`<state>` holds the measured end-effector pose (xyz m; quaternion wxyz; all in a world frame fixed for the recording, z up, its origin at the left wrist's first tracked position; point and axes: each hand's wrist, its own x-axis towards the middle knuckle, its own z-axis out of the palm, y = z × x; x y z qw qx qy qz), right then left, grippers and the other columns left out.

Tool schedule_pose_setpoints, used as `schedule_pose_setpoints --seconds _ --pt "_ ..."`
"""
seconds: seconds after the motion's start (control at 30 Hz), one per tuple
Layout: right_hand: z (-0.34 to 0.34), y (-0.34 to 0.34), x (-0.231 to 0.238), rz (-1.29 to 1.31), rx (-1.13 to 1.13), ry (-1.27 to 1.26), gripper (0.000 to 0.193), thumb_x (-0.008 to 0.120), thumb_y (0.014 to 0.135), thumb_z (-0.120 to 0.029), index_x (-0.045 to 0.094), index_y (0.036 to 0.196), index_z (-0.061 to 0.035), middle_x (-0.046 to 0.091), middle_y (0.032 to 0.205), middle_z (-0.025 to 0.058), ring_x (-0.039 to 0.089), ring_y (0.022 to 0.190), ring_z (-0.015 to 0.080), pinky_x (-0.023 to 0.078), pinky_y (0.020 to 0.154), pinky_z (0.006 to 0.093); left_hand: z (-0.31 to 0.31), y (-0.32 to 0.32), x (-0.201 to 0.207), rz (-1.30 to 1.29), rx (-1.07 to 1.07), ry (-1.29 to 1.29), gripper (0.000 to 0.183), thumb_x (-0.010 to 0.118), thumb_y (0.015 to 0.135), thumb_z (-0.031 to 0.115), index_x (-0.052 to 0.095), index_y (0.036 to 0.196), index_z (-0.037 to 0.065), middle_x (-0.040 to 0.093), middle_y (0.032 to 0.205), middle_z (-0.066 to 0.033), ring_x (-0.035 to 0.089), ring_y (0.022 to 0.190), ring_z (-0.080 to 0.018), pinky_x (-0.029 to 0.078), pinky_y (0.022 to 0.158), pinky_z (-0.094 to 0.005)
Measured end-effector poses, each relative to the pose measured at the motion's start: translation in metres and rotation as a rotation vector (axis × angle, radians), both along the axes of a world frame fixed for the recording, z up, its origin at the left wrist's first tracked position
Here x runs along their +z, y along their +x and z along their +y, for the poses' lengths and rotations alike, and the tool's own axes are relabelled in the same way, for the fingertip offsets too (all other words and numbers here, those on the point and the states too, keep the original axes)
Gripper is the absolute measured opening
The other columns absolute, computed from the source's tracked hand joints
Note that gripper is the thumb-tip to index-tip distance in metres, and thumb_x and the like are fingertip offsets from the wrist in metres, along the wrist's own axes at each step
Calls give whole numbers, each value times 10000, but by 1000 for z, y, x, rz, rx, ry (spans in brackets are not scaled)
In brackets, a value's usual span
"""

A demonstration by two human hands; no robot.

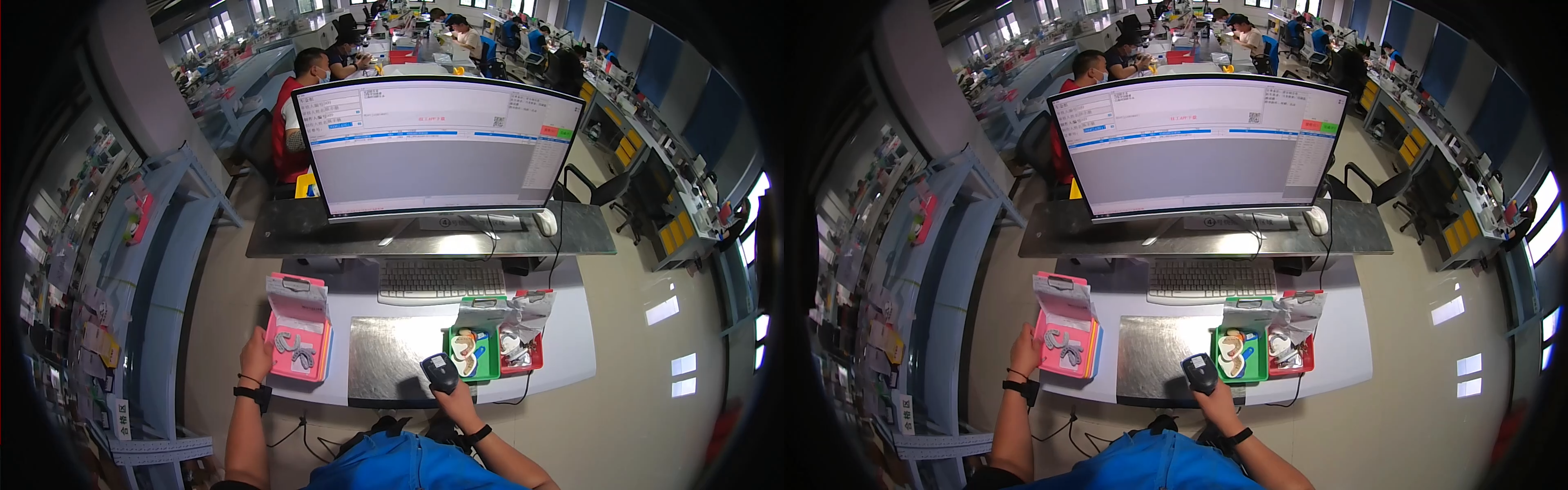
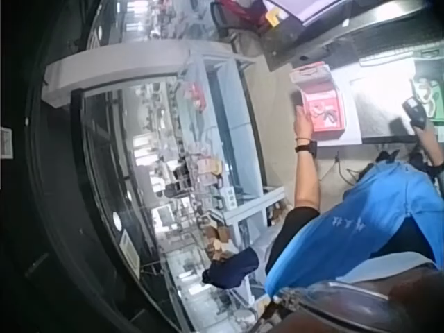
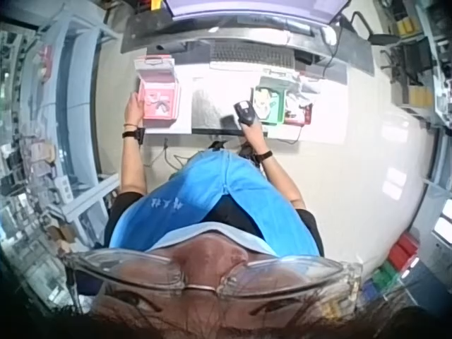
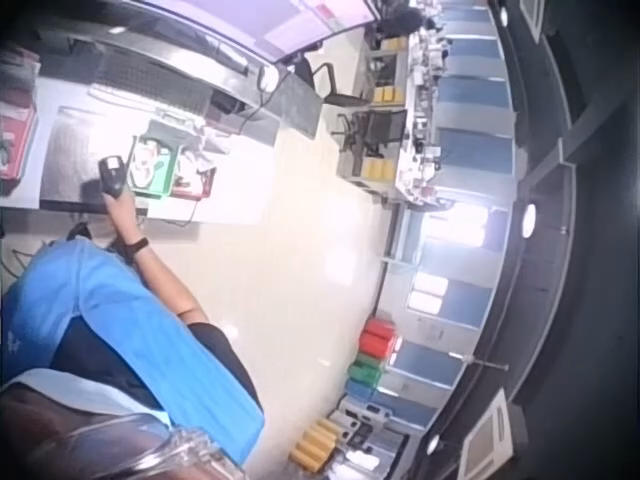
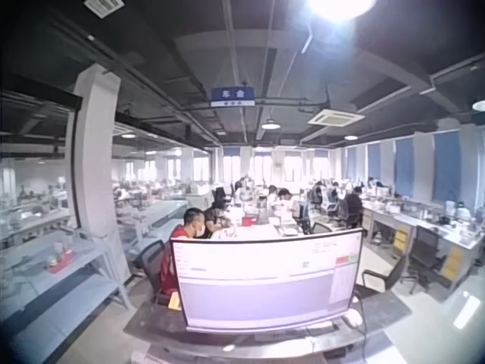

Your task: The recorder uses a handheld barcode scanner to scan items from boxes and sort them into color-coded plastic bins based on the information displayed on a computer screen.

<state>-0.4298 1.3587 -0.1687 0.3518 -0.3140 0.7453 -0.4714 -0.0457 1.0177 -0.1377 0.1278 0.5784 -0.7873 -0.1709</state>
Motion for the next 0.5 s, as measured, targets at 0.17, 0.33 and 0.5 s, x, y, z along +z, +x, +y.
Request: schedule_pose_setpoints --seconds 0.17,0.33,0.5 --pt "11 -8 -2 39 -28 -54 308 811 851 -158 742 1111 -9 778 933 146 739 850 235 565 791 380 32 -31 57 104 -41 40 275 726 935 106 525 1112 46 682 879 -219 707 805 -415 541 706 -495" --pt "19 -12 8 56 -43 -39 319 817 828 -152 729 1094 2 778 970 210 769 877 338 578 797 411 113 -111 12 678 -108 311 277 745 974 64 538 1154 28 662 880 -60 693 737 -128 530 639 -312" --pt "21 -11 25 -7 22 -99 312 803 845 -120 727 1123 -1 782 981 174 754 898 285 573 813 387 166 -193 -73 484 -208 298 260 741 983 92 525 1108 16 651 905 -116 702 708 -200 540 638 -346"
